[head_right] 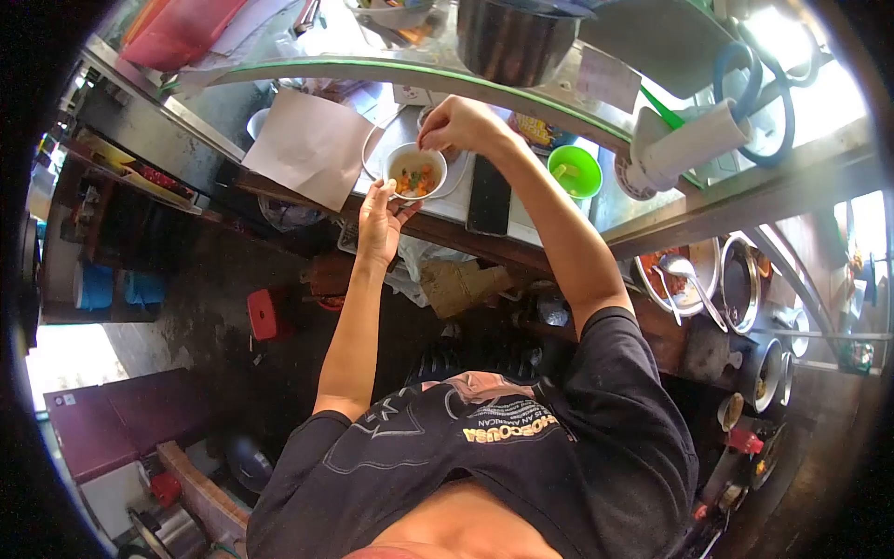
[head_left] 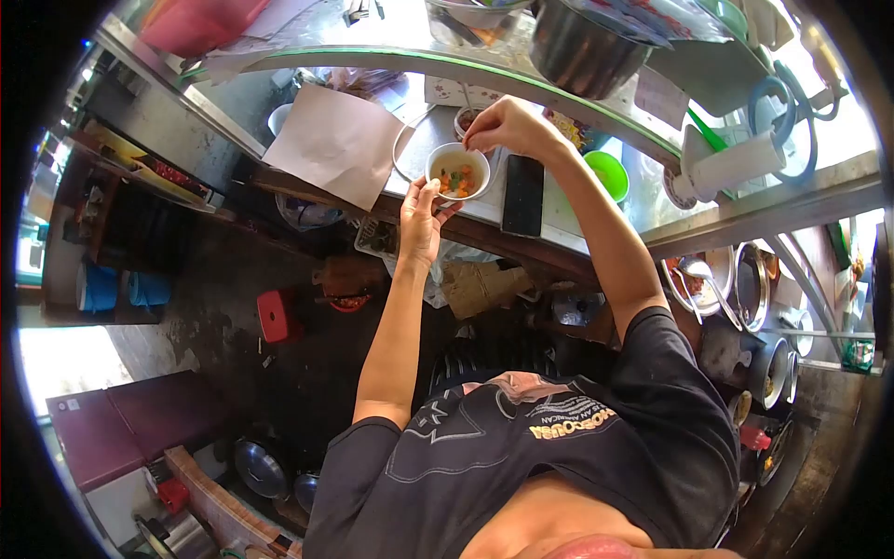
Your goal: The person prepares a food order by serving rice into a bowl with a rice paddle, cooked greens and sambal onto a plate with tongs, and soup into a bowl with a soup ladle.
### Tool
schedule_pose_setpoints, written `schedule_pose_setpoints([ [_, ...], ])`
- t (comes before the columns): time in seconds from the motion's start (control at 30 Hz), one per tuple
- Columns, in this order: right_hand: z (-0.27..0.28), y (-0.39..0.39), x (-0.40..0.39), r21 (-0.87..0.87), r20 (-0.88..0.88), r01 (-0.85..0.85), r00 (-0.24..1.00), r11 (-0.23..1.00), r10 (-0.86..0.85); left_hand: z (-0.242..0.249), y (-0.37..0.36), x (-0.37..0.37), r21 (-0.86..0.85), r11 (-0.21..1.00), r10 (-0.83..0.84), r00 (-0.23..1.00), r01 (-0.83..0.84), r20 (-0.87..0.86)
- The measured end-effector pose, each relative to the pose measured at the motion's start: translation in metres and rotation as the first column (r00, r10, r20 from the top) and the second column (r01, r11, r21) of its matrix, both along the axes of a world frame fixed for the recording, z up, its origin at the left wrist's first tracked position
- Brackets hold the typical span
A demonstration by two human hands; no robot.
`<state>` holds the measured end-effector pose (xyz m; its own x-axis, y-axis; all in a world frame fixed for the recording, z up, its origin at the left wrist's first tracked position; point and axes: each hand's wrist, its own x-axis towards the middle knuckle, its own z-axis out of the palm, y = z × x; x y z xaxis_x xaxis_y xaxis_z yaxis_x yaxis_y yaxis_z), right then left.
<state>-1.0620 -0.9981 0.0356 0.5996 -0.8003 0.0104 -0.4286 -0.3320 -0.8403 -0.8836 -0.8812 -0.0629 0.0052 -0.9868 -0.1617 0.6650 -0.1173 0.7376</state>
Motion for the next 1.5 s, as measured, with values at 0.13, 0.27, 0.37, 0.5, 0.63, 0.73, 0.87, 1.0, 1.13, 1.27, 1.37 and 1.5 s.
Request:
schedule_pose_setpoints([
  [0.13, -0.011, 0.027, 0.008, -0.238, -0.170, -0.082, 0.985, 0.968, 0.041, 0.008, 0.007, -0.012, -0.006, 1.000, -0.028, 1.000, 0.028, 0.007],
  [0.27, -0.013, 0.048, -0.002, -0.320, -0.166, 0.025, 0.983, 0.947, -0.083, 0.014, 0.017, -0.020, -0.024, 0.997, -0.073, 0.997, 0.074, 0.025],
  [0.37, -0.002, 0.080, -0.013, -0.371, -0.068, 0.199, 0.968, 0.907, -0.240, 0.017, 0.027, -0.032, -0.039, 0.991, -0.126, 0.992, 0.127, 0.015],
  [0.5, 0.008, 0.127, -0.032, -0.436, -0.025, 0.325, 0.928, 0.840, -0.372, 0.020, 0.047, -0.044, -0.057, 0.977, -0.202, 0.979, 0.204, 0.041],
  [0.63, -0.005, 0.174, -0.062, -0.431, 0.055, 0.377, 0.918, 0.820, -0.393, 0.022, 0.071, -0.059, -0.030, 0.959, -0.279, 0.954, 0.283, 0.111],
  [0.73, -0.011, 0.214, -0.084, -0.356, 0.136, 0.490, 0.870, 0.796, -0.474, 0.030, 0.094, -0.078, 0.005, 0.934, -0.356, 0.926, 0.358, 0.127],
  [0.87, 0.013, 0.278, -0.113, -0.287, 0.204, 0.645, 0.764, 0.708, -0.613, 0.038, 0.126, -0.108, 0.039, 0.884, -0.468, 0.882, 0.467, 0.048],
  [1.0, 0.022, 0.337, -0.137, -0.208, 0.353, 0.800, 0.598, 0.562, -0.720, 0.044, 0.156, -0.141, 0.063, 0.815, -0.578, 0.814, 0.575, 0.050],
  [1.13, 0.017, 0.387, -0.148, -0.042, 0.372, 0.868, 0.474, 0.496, -0.798, 0.053, 0.187, -0.171, 0.086, 0.725, -0.688, 0.716, 0.683, 0.118],
  [1.27, 0.008, 0.426, -0.170, -0.092, 0.405, 0.903, 0.420, 0.420, -0.812, 0.041, 0.215, -0.204, 0.106, 0.653, -0.756, 0.637, 0.750, 0.149],
  [1.37, 0.014, 0.459, -0.196, -0.038, 0.379, 0.929, 0.354, 0.368, -0.855, 0.036, 0.240, -0.232, 0.131, 0.622, -0.782, 0.603, 0.772, 0.157],
  [1.5, 0.017, 0.510, -0.231, -0.155, 0.308, 0.947, 0.318, 0.282, -0.897, 0.033, 0.275, -0.282, 0.165, 0.564, -0.826, 0.553, 0.809, 0.110],
])
